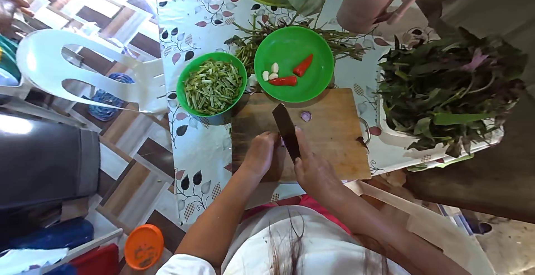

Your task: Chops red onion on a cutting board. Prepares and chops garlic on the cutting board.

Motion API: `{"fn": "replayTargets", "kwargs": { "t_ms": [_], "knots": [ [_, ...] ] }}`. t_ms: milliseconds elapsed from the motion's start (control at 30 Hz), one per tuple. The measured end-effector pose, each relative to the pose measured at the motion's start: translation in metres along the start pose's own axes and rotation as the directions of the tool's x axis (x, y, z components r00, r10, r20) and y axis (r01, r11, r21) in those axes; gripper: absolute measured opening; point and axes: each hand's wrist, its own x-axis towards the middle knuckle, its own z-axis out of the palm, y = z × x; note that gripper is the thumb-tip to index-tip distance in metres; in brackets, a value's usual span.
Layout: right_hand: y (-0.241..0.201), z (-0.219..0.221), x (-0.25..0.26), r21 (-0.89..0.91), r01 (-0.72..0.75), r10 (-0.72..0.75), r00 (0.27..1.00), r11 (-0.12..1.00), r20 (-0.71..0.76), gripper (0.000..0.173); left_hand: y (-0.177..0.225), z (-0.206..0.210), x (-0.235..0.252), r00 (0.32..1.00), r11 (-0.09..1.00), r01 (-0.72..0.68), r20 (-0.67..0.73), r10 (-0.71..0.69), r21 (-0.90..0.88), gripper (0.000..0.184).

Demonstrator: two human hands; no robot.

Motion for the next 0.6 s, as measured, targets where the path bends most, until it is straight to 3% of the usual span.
{"fn": "replayTargets", "kwargs": {
  "t_ms": [67, 333, 600],
  "knots": [
    [0.003, 0.004, 0.0, -0.006, 0.03, -0.031, 0.998, 1.0, -0.048, 0.067, 0.0, -0.001, 0.001, 1.0, 1.0, -0.002, 0.019, 0.001, 0.015, 0.012],
    [-0.012, -0.007, 0.023, -0.04, -0.133, 0.139, 0.959, 0.99, 0.246, 0.07, 0.0, -0.001, 0.003, 0.999, 0.999, -0.014, 0.036, 0.012, 0.039, 0.014],
    [-0.005, -0.002, 0.017, -0.055, -0.176, 0.185, 0.921, 0.983, 0.344, 0.071, -0.002, 0.006, 0.0, 0.998, 0.997, -0.047, -0.05, 0.049, 0.058, 0.015]
  ]
}}
